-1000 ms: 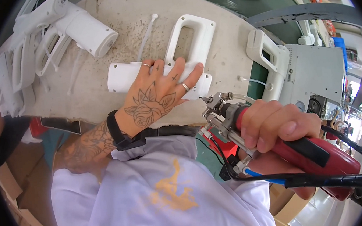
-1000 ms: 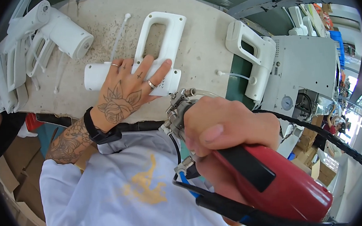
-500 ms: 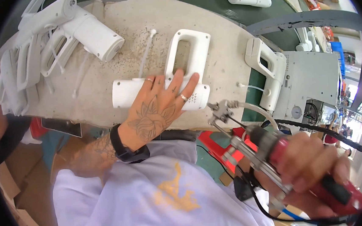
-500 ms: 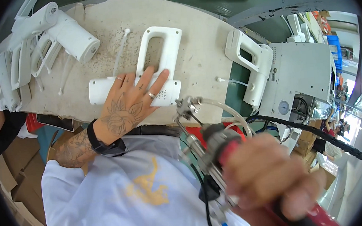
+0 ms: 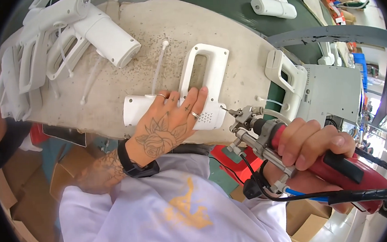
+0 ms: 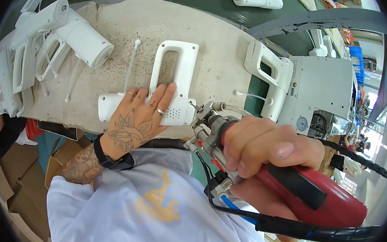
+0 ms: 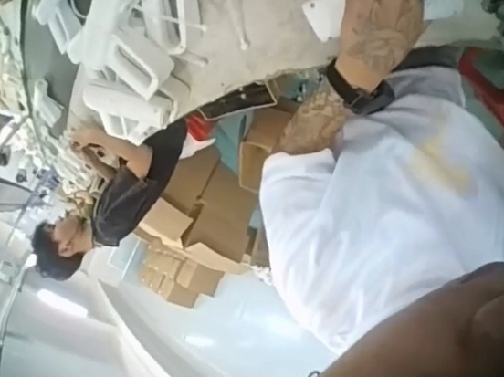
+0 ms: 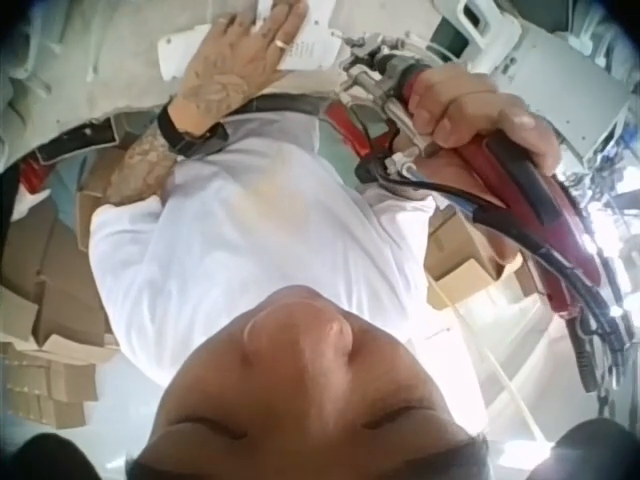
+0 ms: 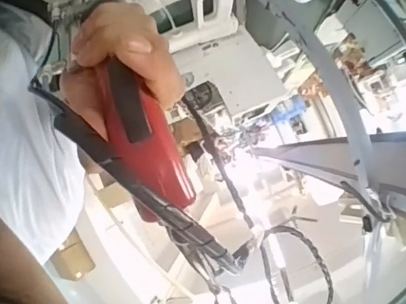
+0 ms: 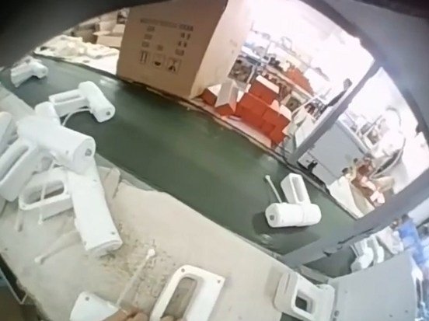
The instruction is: Use an ultrasonic welding tool to join plastic components of electronic device housings on a production line.
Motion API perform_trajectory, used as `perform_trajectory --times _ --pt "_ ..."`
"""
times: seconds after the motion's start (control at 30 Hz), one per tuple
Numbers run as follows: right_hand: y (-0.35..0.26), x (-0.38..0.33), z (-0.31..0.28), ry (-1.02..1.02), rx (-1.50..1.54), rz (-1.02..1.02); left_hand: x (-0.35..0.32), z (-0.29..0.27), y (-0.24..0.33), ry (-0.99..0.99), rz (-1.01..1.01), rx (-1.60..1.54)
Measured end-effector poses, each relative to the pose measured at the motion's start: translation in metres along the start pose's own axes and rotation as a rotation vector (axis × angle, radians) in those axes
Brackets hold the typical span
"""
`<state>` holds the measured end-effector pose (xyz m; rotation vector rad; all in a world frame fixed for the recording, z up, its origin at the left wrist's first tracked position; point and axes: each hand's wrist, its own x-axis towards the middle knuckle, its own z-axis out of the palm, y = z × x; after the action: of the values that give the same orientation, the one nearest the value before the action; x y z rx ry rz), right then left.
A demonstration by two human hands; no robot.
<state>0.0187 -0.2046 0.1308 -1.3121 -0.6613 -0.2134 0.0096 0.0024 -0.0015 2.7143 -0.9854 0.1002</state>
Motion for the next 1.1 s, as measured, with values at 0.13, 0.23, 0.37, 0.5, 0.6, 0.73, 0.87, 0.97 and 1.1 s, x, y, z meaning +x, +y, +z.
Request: perform_trajectory --times 0.13,0.23,0.37,0.5,0.6,0.73,0.87,0.97,1.1 --pt "0.01 0.0 0.003 0.035 -0.032 -0.023 -0.001 -0.002 -0.001 -0.009 -0.016 -0.028" --pt "0.022 -0.006 0.007 0.087 -0.036 -0.025 0.0 -0.001 -0.002 0.028 -0.007 0.002" --pt "0.026 -0.009 -0.001 0.007 -0.055 -0.01 0.002 0.001 0.0 0.031 -0.003 -0.002" --pt "0.032 -0.008 0.0 0.006 0.003 0.01 0.003 -0.003 0.001 0.009 -0.013 -0.011" --pt "0.032 -0.004 0.003 0.062 0.043 0.041 0.0 -0.002 0.0 0.005 -0.031 -0.031" --pt "-0.007 0.008 0.002 0.04 0.009 -0.053 0.001 -0.006 -0.001 -0.019 -0.019 -0.089" --pt "-0.013 0.014 0.011 0.095 -0.01 -0.107 -0.002 -0.001 0.0 -0.037 -0.025 -0.008" --pt "-0.005 0.017 0.009 0.0 -0.017 -0.039 -0.002 -0.001 0.001 -0.052 -0.057 -0.116" --pt "0.01 0.015 0.013 0.012 -0.02 -0.057 -0.004 -0.002 0.0 -0.053 -0.052 -0.11"
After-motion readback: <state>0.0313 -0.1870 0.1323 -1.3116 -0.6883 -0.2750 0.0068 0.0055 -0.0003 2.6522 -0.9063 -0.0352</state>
